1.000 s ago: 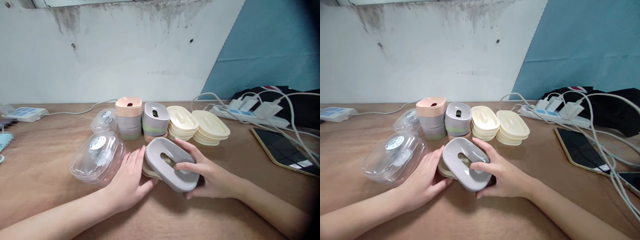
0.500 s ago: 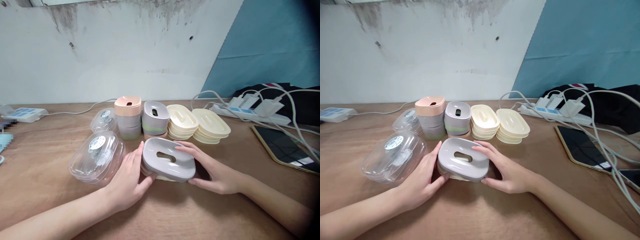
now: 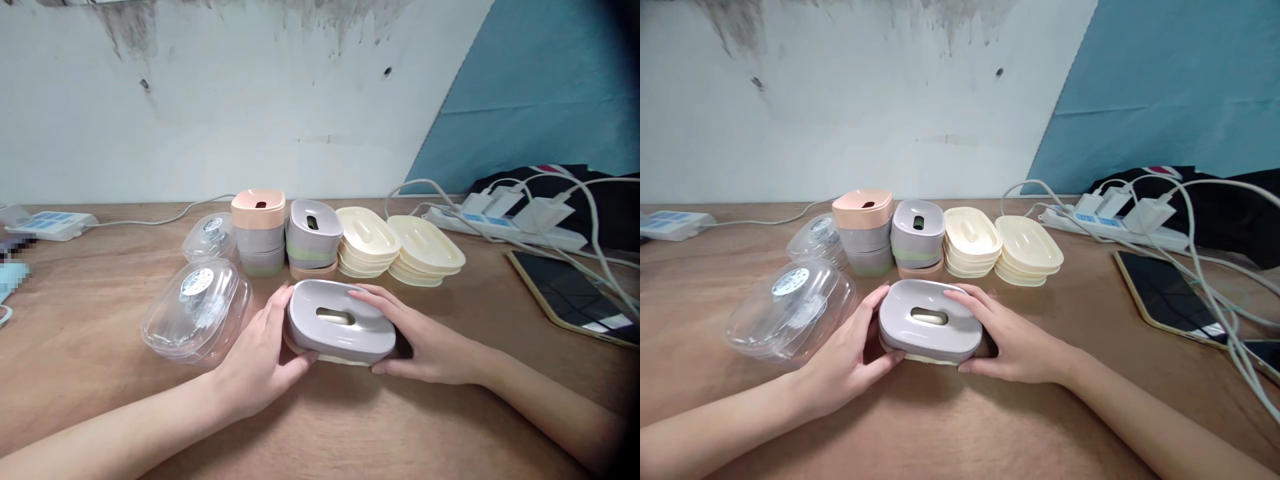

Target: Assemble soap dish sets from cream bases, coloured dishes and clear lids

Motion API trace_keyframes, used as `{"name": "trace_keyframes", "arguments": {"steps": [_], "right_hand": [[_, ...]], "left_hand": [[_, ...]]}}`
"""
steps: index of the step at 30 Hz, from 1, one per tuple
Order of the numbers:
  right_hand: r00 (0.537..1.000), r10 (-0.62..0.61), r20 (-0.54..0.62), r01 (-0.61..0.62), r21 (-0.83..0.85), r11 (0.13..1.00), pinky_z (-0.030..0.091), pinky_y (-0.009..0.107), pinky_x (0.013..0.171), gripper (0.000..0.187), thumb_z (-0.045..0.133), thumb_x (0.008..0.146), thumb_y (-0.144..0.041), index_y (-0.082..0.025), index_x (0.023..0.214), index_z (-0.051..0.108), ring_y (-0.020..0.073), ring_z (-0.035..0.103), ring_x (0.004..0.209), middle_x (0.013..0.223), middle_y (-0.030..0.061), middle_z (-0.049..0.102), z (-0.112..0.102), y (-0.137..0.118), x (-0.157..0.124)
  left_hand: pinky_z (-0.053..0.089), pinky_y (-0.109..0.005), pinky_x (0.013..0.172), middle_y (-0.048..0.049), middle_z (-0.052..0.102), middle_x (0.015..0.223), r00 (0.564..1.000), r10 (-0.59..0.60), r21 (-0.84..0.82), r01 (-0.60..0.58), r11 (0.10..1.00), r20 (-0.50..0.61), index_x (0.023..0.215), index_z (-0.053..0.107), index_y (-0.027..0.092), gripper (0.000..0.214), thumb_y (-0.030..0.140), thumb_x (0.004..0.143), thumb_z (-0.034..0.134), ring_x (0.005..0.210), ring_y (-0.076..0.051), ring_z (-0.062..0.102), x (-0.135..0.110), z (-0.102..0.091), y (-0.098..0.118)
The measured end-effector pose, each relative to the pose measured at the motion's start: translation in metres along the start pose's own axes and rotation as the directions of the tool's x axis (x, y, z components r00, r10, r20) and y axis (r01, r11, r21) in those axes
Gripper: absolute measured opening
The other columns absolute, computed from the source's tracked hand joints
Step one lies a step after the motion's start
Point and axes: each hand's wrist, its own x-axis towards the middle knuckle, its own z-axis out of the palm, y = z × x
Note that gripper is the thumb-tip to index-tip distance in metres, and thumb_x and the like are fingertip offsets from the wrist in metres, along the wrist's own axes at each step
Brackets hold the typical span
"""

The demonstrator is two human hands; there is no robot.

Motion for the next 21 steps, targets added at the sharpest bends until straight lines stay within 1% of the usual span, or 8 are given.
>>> {"name": "trace_keyframes", "arguments": {"steps": [1, 3, 6, 9, 13, 15, 17, 21], "right_hand": [[1.000, -0.008, -0.003, 0.008, -0.004, 1.000, 0.036, 0.047, 0.105, 0.085, 0.063, 0.078, -0.042, -0.030, 0.144, 0.011, 0.0296, 0.032, 0.134, 0.148, 0.0133, 0.022, 0.0000, 0.0001, -0.0002], [1.000, -0.021, -0.006, 0.021, -0.012, 1.000, 0.036, 0.047, 0.105, 0.086, 0.062, 0.079, -0.041, -0.029, 0.144, 0.008, 0.0292, 0.031, 0.134, 0.149, 0.0134, 0.022, 0.0000, -0.0001, -0.0007], [1.000, -0.026, -0.006, 0.026, -0.033, 0.999, 0.035, 0.047, 0.105, 0.086, 0.061, 0.080, -0.041, -0.029, 0.144, 0.006, 0.0291, 0.030, 0.135, 0.150, 0.0136, 0.021, -0.0002, -0.0009, -0.0016], [1.000, -0.024, 0.004, 0.024, -0.058, 0.998, 0.035, 0.047, 0.106, 0.083, 0.059, 0.081, -0.041, -0.028, 0.144, 0.007, 0.0291, 0.028, 0.136, 0.150, 0.0139, 0.019, -0.0010, -0.0020, -0.0019], [0.999, -0.022, 0.041, 0.025, -0.083, 0.996, 0.036, 0.046, 0.105, 0.080, 0.058, 0.081, -0.043, -0.027, 0.145, 0.012, 0.0301, 0.030, 0.135, 0.150, 0.0143, 0.019, -0.0020, -0.0028, -0.0009], [0.999, -0.019, 0.044, 0.023, -0.096, 0.995, 0.037, 0.046, 0.104, 0.080, 0.058, 0.081, -0.045, -0.027, 0.145, 0.013, 0.0304, 0.031, 0.134, 0.150, 0.0140, 0.021, -0.0015, -0.0024, -0.0007], [1.000, -0.017, 0.017, 0.019, -0.110, 0.994, 0.037, 0.047, 0.104, 0.084, 0.058, 0.081, -0.045, -0.027, 0.145, 0.007, 0.0307, 0.032, 0.134, 0.150, 0.0145, 0.024, -0.0002, -0.0011, -0.0010], [0.999, -0.015, -0.040, 0.010, -0.121, 0.993, 0.037, 0.051, 0.103, 0.096, 0.059, 0.080, -0.045, -0.025, 0.146, -0.009, 0.0327, 0.034, 0.133, 0.150, 0.0166, 0.023, 0.0025, 0.0024, -0.0022]], "left_hand": [[0.038, -0.045, 0.105, -0.0159, 0.036, 0.142, 1.000, 0.015, 0.011, -0.015, 1.000, 0.004, 0.139, 0.017, 0.017, 0.068, 0.024, 0.083, 0.056, 0.129, -0.028, 0.039, 0.0000, 0.0001, -0.0005], [0.038, -0.045, 0.104, -0.0151, 0.032, 0.143, 0.999, 0.046, 0.037, -0.046, 0.998, 0.017, 0.135, 0.024, 0.020, 0.060, 0.023, 0.084, 0.055, 0.128, -0.028, 0.040, -0.0002, 0.0003, -0.0016], [0.043, -0.044, 0.099, -0.0150, 0.036, 0.138, 0.998, 0.055, 0.058, -0.057, 0.997, 0.026, 0.126, 0.034, 0.020, 0.047, 0.023, 0.084, 0.056, 0.121, -0.028, 0.046, -0.0008, 0.0011, -0.0024], [0.044, -0.045, 0.098, -0.0173, 0.038, 0.134, 0.998, 0.047, 0.100, -0.051, 0.994, 0.035, 0.124, 0.035, 0.018, 0.047, 0.025, 0.083, 0.057, 0.120, -0.029, 0.047, -0.0015, 0.0022, -0.0024], [0.038, -0.053, 0.101, -0.0223, 0.037, 0.134, 0.996, 0.062, 0.218, -0.075, 0.973, 0.065, 0.124, 0.037, 0.013, 0.051, 0.030, 0.082, 0.059, 0.128, -0.037, 0.036, -0.0020, 0.0037, -0.0030], [0.039, -0.052, 0.099, -0.0223, 0.037, 0.134, 0.995, 0.068, 0.242, -0.085, 0.967, 0.078, 0.126, 0.036, 0.013, 0.050, 0.029, 0.083, 0.057, 0.124, -0.036, 0.039, -0.0020, 0.0039, -0.0035], [0.041, -0.051, 0.096, -0.0213, 0.038, 0.132, 0.994, 0.074, 0.249, -0.093, 0.964, 0.086, 0.126, 0.035, 0.013, 0.050, 0.028, 0.083, 0.056, 0.118, -0.035, 0.044, -0.0021, 0.0037, -0.0035], [0.041, -0.050, 0.096, -0.0208, 0.036, 0.131, 0.993, 0.075, 0.239, -0.094, 0.967, 0.086, 0.124, 0.035, 0.013, 0.046, 0.027, 0.084, 0.055, 0.116, -0.034, 0.045, -0.0022, 0.0022, -0.0018]]}}
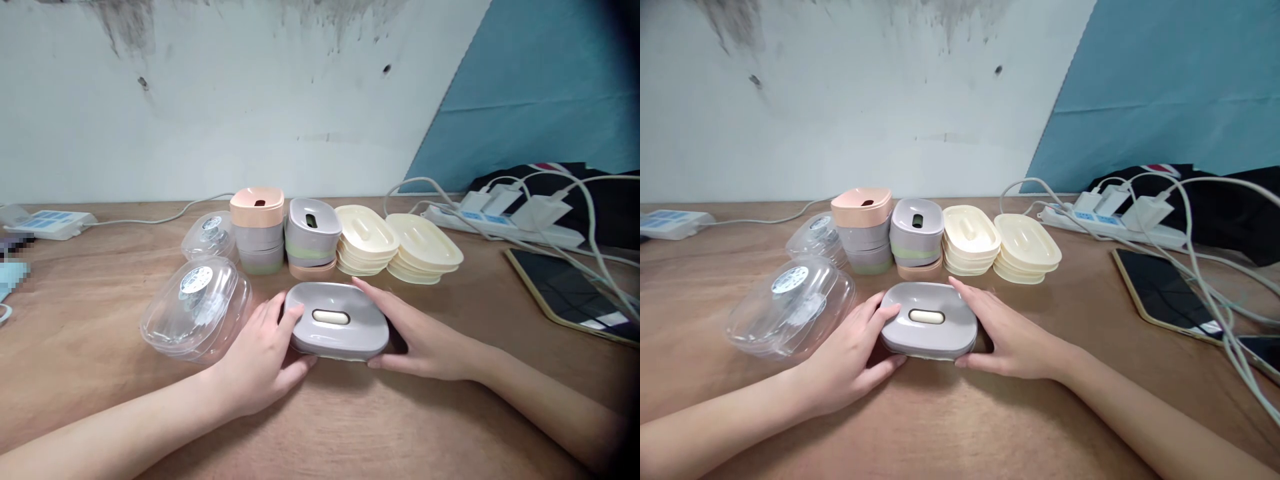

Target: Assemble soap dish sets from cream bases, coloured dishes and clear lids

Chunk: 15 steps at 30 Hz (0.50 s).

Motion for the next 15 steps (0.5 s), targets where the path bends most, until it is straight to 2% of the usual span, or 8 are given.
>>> {"name": "trace_keyframes", "arguments": {"steps": [3, 6, 10, 12, 14, 15], "right_hand": [[1.000, 0.005, -0.003, -0.005, 0.008, 1.000, 0.035, 0.052, 0.103, 0.097, 0.058, 0.081, -0.044, -0.026, 0.146, -0.011, 0.0333, 0.032, 0.134, 0.152, 0.0151, 0.021, 0.001, 0.002, 0.000], [1.000, 0.020, 0.007, -0.020, 0.026, 0.999, 0.037, 0.050, 0.103, 0.095, 0.059, 0.080, -0.045, -0.025, 0.147, -0.005, 0.0332, 0.035, 0.132, 0.150, 0.0134, 0.028, 0.000, 0.002, 0.001], [0.999, 0.038, 0.016, -0.039, 0.032, 0.999, 0.038, 0.048, 0.102, 0.093, 0.059, 0.079, -0.047, -0.023, 0.148, 0.002, 0.0328, 0.037, 0.130, 0.148, 0.0138, 0.031, -0.001, 0.002, 0.000], [0.999, 0.038, 0.016, -0.038, 0.031, 0.999, 0.038, 0.048, 0.103, 0.092, 0.059, 0.079, -0.047, -0.022, 0.148, 0.002, 0.0328, 0.037, 0.130, 0.148, 0.0142, 0.031, -0.001, 0.002, 0.000], [0.999, 0.036, 0.019, -0.036, 0.031, 0.999, 0.038, 0.048, 0.103, 0.092, 0.059, 0.080, -0.047, -0.022, 0.148, 0.002, 0.0327, 0.037, 0.130, 0.148, 0.0143, 0.031, 0.000, 0.003, 0.000], [0.999, 0.033, 0.020, -0.034, 0.031, 0.999, 0.038, 0.048, 0.102, 0.092, 0.059, 0.080, -0.047, -0.023, 0.148, 0.002, 0.0325, 0.037, 0.130, 0.148, 0.0142, 0.031, 0.000, 0.004, 0.000]], "left_hand": [[0.041, -0.050, 0.097, -0.0230, 0.030, 0.134, 1.000, -0.007, -0.021, 0.007, 1.000, 0.003, 0.120, 0.036, 0.012, 0.043, 0.027, 0.084, 0.054, 0.119, -0.034, 0.043, 0.001, -0.001, 0.000], [0.041, -0.050, 0.097, -0.0240, 0.027, 0.136, 1.000, -0.001, -0.014, 0.001, 1.000, 0.001, 0.119, 0.036, 0.012, 0.042, 0.028, 0.084, 0.055, 0.120, -0.035, 0.043, 0.001, 0.002, -0.002], [0.042, -0.050, 0.097, -0.0262, 0.024, 0.139, 0.998, 0.054, 0.093, -0.050, 0.994, -0.036, 0.124, 0.032, 0.011, 0.050, 0.027, 0.083, 0.055, 0.125, -0.037, 0.038, -0.001, 0.001, 0.003], [0.042, -0.050, 0.097, -0.0270, 0.023, 0.141, 0.984, 0.139, 0.205, -0.114, 0.972, -0.115, 0.130, 0.026, 0.009, 0.058, 0.029, 0.084, 0.055, 0.128, -0.038, 0.035, -0.002, -0.009, 0.011], [0.042, -0.048, 0.098, -0.0240, 0.034, 0.136, 0.949, 0.217, 0.319, -0.138, 0.938, -0.229, 0.132, 0.026, 0.009, 0.057, 0.032, 0.087, 0.051, 0.125, -0.035, 0.039, -0.002, -0.030, 0.017], [0.042, -0.046, 0.098, -0.0211, 0.043, 0.129, 0.932, 0.227, 0.372, -0.112, 0.921, -0.282, 0.129, 0.031, 0.009, 0.051, 0.033, 0.088, 0.049, 0.120, -0.033, 0.044, -0.002, -0.042, 0.018]]}}
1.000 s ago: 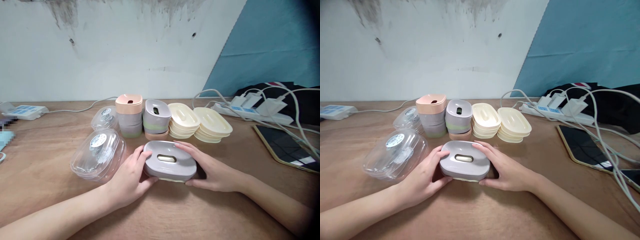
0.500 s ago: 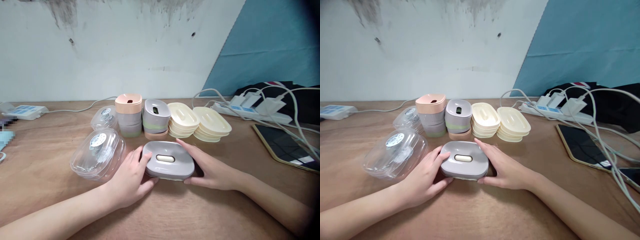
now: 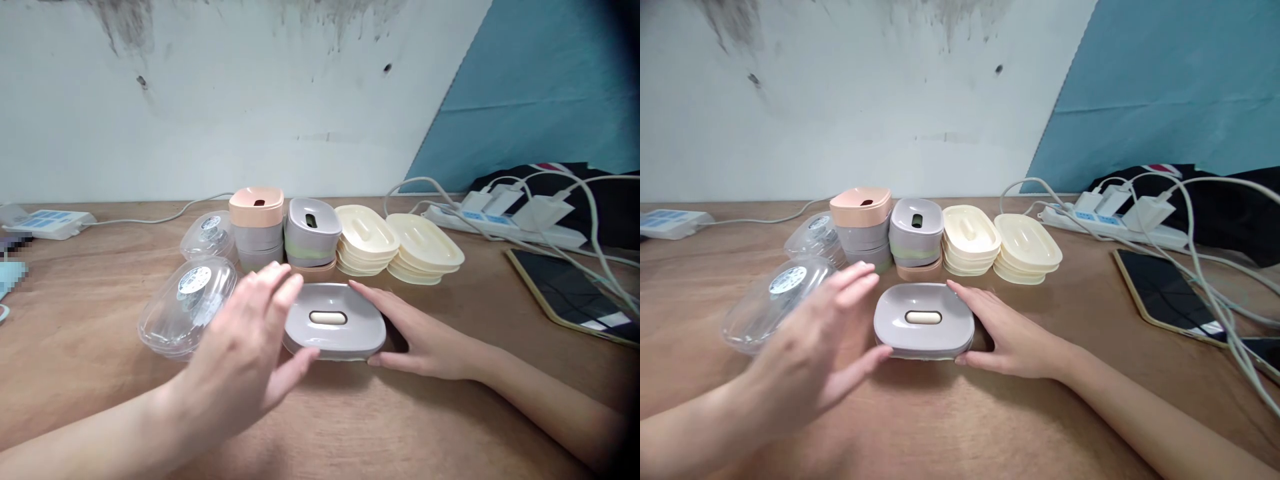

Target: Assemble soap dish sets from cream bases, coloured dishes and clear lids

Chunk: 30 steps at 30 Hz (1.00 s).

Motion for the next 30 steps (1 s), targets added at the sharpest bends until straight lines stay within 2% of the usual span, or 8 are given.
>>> {"name": "trace_keyframes", "arguments": {"steps": [2, 4, 8, 10, 14, 20, 26, 30], "right_hand": [[1.000, -0.002, 0.002, 0.002, 0.001, 1.000, 0.039, 0.047, 0.102, 0.092, 0.059, 0.079, -0.048, -0.023, 0.147, 0.002, 0.0323, 0.037, 0.130, 0.148, 0.0137, 0.031, 0.001, 0.002, 0.000], [1.000, -0.001, 0.001, 0.001, 0.004, 1.000, 0.039, 0.047, 0.102, 0.092, 0.059, 0.079, -0.049, -0.024, 0.147, 0.002, 0.0322, 0.037, 0.130, 0.148, 0.0131, 0.032, 0.002, 0.003, -0.001], [1.000, 0.017, 0.015, -0.017, 0.003, 1.000, 0.039, 0.048, 0.102, 0.092, 0.058, 0.079, -0.050, -0.023, 0.147, 0.003, 0.0318, 0.037, 0.130, 0.148, 0.0132, 0.032, 0.001, 0.002, -0.001], [0.999, 0.028, 0.028, -0.028, 0.005, 1.000, 0.039, 0.048, 0.102, 0.092, 0.058, 0.079, -0.050, -0.021, 0.147, 0.004, 0.0321, 0.037, 0.130, 0.148, 0.0140, 0.032, -0.001, -0.001, 0.000], [0.998, 0.048, 0.037, -0.048, 0.003, 0.999, 0.038, 0.048, 0.102, 0.092, 0.058, 0.079, -0.050, -0.019, 0.148, 0.006, 0.0329, 0.036, 0.131, 0.147, 0.0153, 0.032, -0.003, -0.003, 0.002], [0.999, 0.031, 0.033, -0.031, -0.009, 0.999, 0.039, 0.048, 0.102, 0.092, 0.058, 0.079, -0.050, -0.019, 0.147, 0.005, 0.0321, 0.037, 0.130, 0.148, 0.0152, 0.032, -0.002, -0.001, 0.002], [0.999, 0.036, 0.030, -0.036, -0.001, 0.999, 0.039, 0.047, 0.102, 0.092, 0.058, 0.078, -0.050, -0.018, 0.148, 0.006, 0.0322, 0.037, 0.130, 0.147, 0.0156, 0.033, -0.003, -0.003, 0.001], [0.999, 0.026, 0.023, -0.026, 0.012, 1.000, 0.038, 0.048, 0.102, 0.093, 0.058, 0.078, -0.050, -0.020, 0.148, 0.006, 0.0335, 0.038, 0.130, 0.147, 0.0152, 0.033, -0.003, -0.002, 0.000]], "left_hand": [[0.045, -0.047, 0.091, -0.0167, 0.053, 0.115, 0.995, -0.084, 0.181, 0.093, 0.979, -0.057, 0.117, 0.043, 0.012, 0.037, 0.036, 0.090, 0.044, 0.108, -0.032, 0.052, 0.007, -0.022, -0.011], [0.049, -0.046, 0.078, -0.0135, 0.057, 0.100, 0.971, -0.233, 0.318, 0.205, 0.926, 0.054, 0.102, 0.052, 0.013, 0.033, 0.041, 0.090, 0.041, 0.089, -0.031, 0.059, 0.012, -0.038, -0.027], [0.050, -0.041, 0.060, -0.0148, 0.056, 0.086, 0.791, -0.508, 0.509, 0.300, 0.807, 0.340, 0.091, 0.056, 0.011, 0.039, 0.043, 0.091, 0.035, 0.081, -0.034, 0.060, 0.014, -0.042, -0.051], [0.050, -0.040, 0.056, -0.0175, 0.055, 0.091, 0.727, -0.547, 0.539, 0.289, 0.792, 0.415, 0.095, 0.057, 0.009, 0.043, 0.045, 0.090, 0.034, 0.086, -0.037, 0.059, 0.013, -0.039, -0.057], [0.049, -0.045, 0.061, -0.0214, 0.054, 0.100, 0.675, -0.595, 0.538, 0.334, 0.774, 0.437, 0.109, 0.056, 0.009, 0.060, 0.057, 0.088, 0.027, 0.092, -0.040, 0.057, 0.011, -0.038, -0.061], [0.046, -0.046, 0.062, -0.0238, 0.052, 0.110, 0.518, -0.697, 0.543, 0.442, 0.714, 0.495, 0.134, 0.037, 0.015, 0.077, 0.069, 0.082, 0.019, 0.078, -0.038, 0.062, 0.011, -0.044, -0.061], [0.046, -0.044, 0.066, -0.0208, 0.055, 0.105, 0.491, -0.713, 0.561, 0.442, 0.699, 0.501, 0.126, 0.041, 0.011, 0.067, 0.061, 0.085, 0.021, 0.083, -0.037, 0.062, 0.017, -0.047, -0.061], [0.048, -0.044, 0.062, -0.0229, 0.057, 0.105, 0.580, -0.666, 0.561, 0.387, 0.732, 0.469, 0.131, 0.037, 0.007, 0.074, 0.064, 0.087, 0.018, 0.077, -0.036, 0.064, 0.013, -0.049, -0.061]]}}
